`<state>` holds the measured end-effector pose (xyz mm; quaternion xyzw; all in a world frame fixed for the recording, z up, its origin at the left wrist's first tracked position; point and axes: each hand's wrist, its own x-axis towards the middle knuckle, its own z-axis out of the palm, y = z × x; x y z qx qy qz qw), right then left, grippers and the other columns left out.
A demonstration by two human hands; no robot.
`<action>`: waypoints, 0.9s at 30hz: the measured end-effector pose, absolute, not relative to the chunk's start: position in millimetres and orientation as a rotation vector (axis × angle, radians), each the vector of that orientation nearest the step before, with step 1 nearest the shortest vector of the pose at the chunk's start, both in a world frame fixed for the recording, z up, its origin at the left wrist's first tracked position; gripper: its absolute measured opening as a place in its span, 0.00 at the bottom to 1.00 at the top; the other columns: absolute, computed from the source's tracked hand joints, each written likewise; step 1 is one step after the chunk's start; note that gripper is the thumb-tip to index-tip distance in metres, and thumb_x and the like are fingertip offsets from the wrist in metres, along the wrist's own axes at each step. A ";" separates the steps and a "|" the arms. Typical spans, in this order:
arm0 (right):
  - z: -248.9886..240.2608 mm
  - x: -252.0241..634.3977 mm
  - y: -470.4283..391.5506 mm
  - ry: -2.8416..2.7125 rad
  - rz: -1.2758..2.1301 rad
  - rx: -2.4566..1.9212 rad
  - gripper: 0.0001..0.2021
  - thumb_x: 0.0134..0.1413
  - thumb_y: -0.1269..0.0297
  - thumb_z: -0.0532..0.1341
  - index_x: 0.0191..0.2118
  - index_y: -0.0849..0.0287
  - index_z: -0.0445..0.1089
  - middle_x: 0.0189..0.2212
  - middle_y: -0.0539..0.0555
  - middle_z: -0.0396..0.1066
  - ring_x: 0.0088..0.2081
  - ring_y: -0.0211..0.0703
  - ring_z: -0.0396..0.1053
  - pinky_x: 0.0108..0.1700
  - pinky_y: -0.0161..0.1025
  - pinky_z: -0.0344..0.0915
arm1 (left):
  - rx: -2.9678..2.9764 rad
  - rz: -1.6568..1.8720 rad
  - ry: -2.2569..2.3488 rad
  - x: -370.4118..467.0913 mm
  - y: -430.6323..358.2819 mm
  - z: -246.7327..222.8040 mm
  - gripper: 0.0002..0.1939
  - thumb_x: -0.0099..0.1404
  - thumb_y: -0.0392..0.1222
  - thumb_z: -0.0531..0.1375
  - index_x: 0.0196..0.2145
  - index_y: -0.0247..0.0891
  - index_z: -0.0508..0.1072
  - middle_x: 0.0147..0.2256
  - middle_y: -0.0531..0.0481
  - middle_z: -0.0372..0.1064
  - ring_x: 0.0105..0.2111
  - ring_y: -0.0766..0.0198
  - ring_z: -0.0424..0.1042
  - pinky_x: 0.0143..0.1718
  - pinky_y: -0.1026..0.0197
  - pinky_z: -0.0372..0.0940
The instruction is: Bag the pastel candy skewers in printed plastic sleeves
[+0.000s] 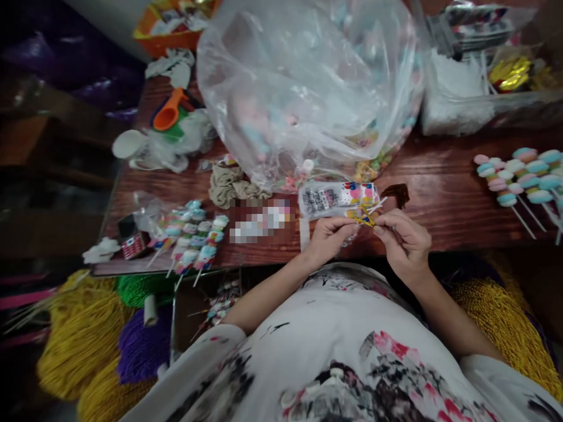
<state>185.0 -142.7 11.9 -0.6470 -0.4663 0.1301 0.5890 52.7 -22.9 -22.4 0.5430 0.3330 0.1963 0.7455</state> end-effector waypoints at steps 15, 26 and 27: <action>-5.8 218.4 -138.2 -1.208 -0.078 -1.755 0.06 0.57 0.71 0.60 0.38 0.53 0.72 0.32 0.53 0.70 0.36 0.44 0.69 0.40 0.43 0.66 | 1.213 0.482 0.760 39.4 -13.6 -31.7 0.14 0.54 0.49 0.67 0.28 0.34 0.79 0.22 0.54 0.69 0.23 0.72 0.62 0.26 0.67 0.58; -26.6 170.8 -114.3 -1.362 0.313 -1.532 0.15 0.57 0.73 0.59 0.46 0.51 0.77 0.31 0.52 0.71 0.31 0.39 0.69 0.33 0.38 0.66 | 1.328 0.456 0.613 35.9 -18.6 -22.5 0.09 0.59 0.43 0.61 0.29 0.34 0.76 0.24 0.55 0.65 0.26 0.71 0.62 0.30 0.67 0.60; -26.4 171.8 -114.1 -1.365 0.334 -1.539 0.15 0.57 0.73 0.59 0.46 0.51 0.77 0.30 0.52 0.71 0.31 0.39 0.68 0.32 0.38 0.65 | 1.314 0.451 0.626 34.5 -18.8 -24.0 0.10 0.59 0.44 0.61 0.28 0.34 0.75 0.24 0.55 0.65 0.26 0.71 0.62 0.30 0.67 0.60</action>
